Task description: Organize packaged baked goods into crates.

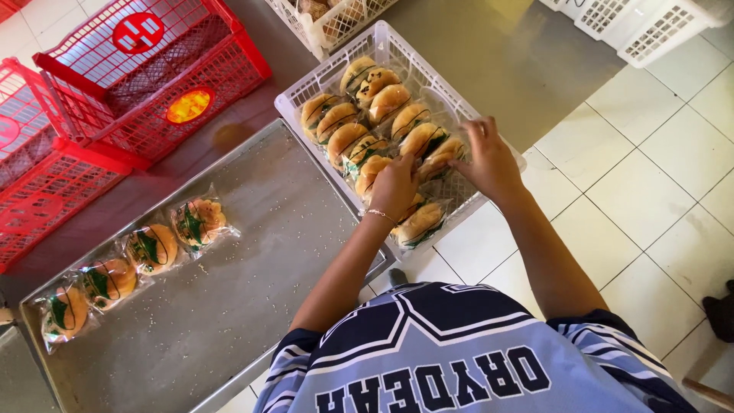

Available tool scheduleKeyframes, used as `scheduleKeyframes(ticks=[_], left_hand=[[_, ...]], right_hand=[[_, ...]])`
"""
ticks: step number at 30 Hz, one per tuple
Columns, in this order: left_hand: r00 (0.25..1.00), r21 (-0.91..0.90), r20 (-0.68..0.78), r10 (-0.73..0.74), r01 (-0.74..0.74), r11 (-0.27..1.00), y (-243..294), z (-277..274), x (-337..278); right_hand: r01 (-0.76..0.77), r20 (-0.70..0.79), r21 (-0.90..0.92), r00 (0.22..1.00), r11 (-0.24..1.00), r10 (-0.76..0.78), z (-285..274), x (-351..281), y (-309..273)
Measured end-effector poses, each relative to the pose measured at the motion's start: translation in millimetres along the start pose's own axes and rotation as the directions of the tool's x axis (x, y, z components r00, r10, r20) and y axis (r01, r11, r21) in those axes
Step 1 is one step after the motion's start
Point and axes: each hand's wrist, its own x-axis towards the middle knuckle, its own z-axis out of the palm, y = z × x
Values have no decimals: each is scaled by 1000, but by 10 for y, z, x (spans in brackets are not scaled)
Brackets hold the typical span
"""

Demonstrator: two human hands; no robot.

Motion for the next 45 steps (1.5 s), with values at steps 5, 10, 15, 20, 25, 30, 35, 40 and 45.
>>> scheduleKeyframes(ticks=[5,10,15,20,25,30,35,40,45], left_hand=[[1000,4,4,10,-10,1000,-29,38,10],[999,2,-14,30,-30,1000,21,-23,-34],[998,-36,-50,46,-48,998,116,-137,-101],[993,-17,-95,74,-76,997,36,2,-68],[993,-94,-96,74,-83,992,121,-248,-190],[957,-272,-263,122,-195,942,-30,-733,-347],[951,-494,-290,-104,-56,868,-536,-1355,-886],[895,-489,-329,-302,112,865,-1304,-1619,-1548],[759,-669,-407,-509,131,731,-2033,-1788,-2338]], right_hand=[[-100,341,-153,928,983,147,93,-8,96],[-76,622,-281,745,957,242,91,108,35],[-53,749,-253,622,966,230,108,176,30],[-81,757,-264,600,961,258,58,174,-31],[-57,742,-289,617,956,261,253,161,169],[-51,680,-232,706,971,199,390,160,391],[-82,650,-176,738,981,178,102,171,-6],[-130,567,-99,807,987,163,-144,130,-303],[-185,414,-87,887,979,204,-40,60,-189]])
